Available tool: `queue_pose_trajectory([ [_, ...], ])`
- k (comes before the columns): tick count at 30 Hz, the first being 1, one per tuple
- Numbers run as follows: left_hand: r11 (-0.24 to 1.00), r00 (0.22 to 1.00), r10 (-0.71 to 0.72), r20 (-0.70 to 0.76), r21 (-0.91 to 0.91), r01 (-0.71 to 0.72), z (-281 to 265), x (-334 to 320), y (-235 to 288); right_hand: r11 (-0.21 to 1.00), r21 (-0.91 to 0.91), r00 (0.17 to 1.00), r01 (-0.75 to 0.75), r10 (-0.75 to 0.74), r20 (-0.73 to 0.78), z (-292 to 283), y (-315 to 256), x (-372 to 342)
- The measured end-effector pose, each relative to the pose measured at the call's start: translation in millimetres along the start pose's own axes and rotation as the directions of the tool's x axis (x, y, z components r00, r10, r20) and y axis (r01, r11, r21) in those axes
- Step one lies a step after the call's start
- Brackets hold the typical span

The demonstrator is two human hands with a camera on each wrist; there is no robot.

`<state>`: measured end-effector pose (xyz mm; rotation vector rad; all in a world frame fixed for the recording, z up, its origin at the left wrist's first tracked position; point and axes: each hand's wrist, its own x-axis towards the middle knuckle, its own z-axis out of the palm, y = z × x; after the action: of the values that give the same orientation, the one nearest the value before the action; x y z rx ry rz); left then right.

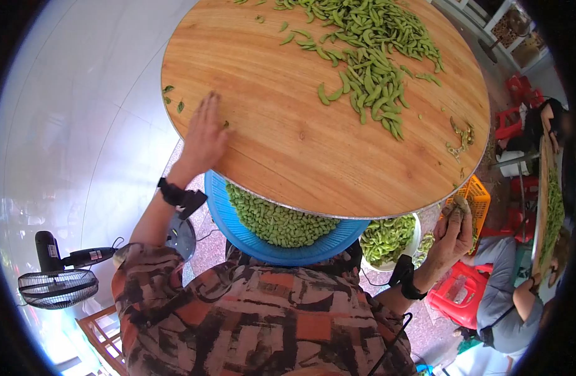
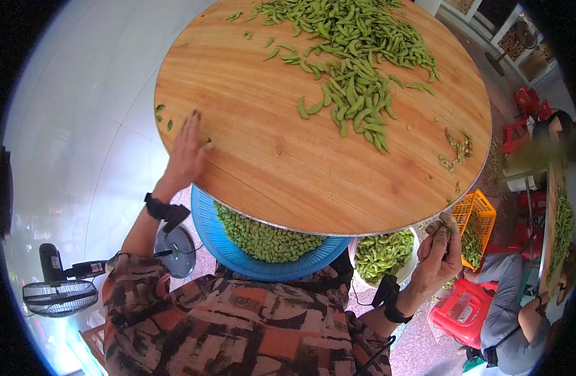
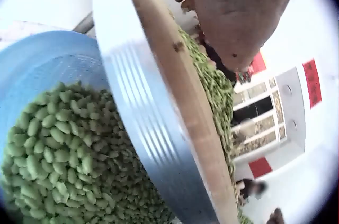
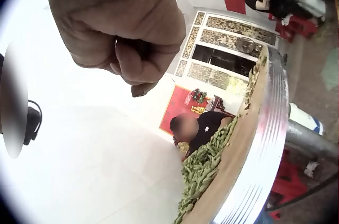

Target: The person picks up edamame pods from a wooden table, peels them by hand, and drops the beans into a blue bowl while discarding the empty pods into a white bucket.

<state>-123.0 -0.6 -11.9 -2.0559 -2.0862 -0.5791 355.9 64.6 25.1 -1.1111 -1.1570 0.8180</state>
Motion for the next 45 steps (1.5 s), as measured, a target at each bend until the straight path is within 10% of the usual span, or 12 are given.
queue_pose_trajectory([
  [3,0.994,0.987,-0.105,0.119,0.03,0.102,12.9,-14.9,-9.5,0.999,-0.007,0.999,-0.031,0.031,0.018,0.5,1.2,0.0],
  [8,0.921,0.86,0.378,0.343,-0.232,-0.313,18.7,28.1,123.5,0.998,0.054,0.999,-0.027,0.025,0.041,7.6,-5.4,-2.2],
  [15,0.628,0.676,0.734,0.062,-0.439,-0.642,96.9,102.4,261.3,0.998,0.035,0.998,-0.043,0.044,-0.034,-12.4,-10.2,-2.9],
  [22,0.684,0.757,0.645,0.103,-0.52,-0.512,140.5,126.3,366.5,1.0,0.015,0.997,-0.027,0.028,-0.068,-27.2,-11.7,-1.6],
  [25,0.37,0.596,0.788,-0.156,-0.653,-0.661,142.0,96.6,398.0,1.0,0.015,0.991,0.009,-0.007,-0.136,-28.9,-12.0,0.9],
  [28,0.24,0.584,0.793,-0.175,-0.79,-0.564,139.3,98.7,420.4,0.996,0.013,0.979,0.089,-0.085,-0.185,-21.4,-15.8,2.3],
  [31,-0.257,0.811,0.478,0.338,-0.829,0.497,131.0,107.7,423.7,0.996,0.011,0.961,0.087,-0.081,-0.266,-6.3,-12.2,1.2],
  [37,-0.053,0.772,0.535,0.343,-0.899,0.435,65.0,73.5,410.4,0.622,-0.744,0.788,0.242,-0.574,-0.223,-33.0,55.9,37.8],
  [40,0.015,0.82,0.547,0.171,-0.981,0.195,98.7,75.9,409.8,0.69,-0.723,0.876,0.034,-0.369,-0.311,-45.2,58.9,37.9],
  [42,-0.032,0.81,0.403,0.425,-0.878,0.477,103.7,87.7,407.1,0.773,-0.631,0.871,-0.062,-0.266,-0.412,-24.6,46.4,26.9],
  [43,0.418,0.827,0.493,0.268,-0.908,0.045,99.5,87.2,404.1,0.88,-0.472,0.882,0.049,-0.26,-0.394,-9.1,43.4,20.3],
  [45,0.382,0.772,0.562,0.297,-0.921,0.076,86.3,91.4,398.3,0.942,-0.296,0.88,0.159,-0.271,-0.389,-7.0,43.6,23.0],
])
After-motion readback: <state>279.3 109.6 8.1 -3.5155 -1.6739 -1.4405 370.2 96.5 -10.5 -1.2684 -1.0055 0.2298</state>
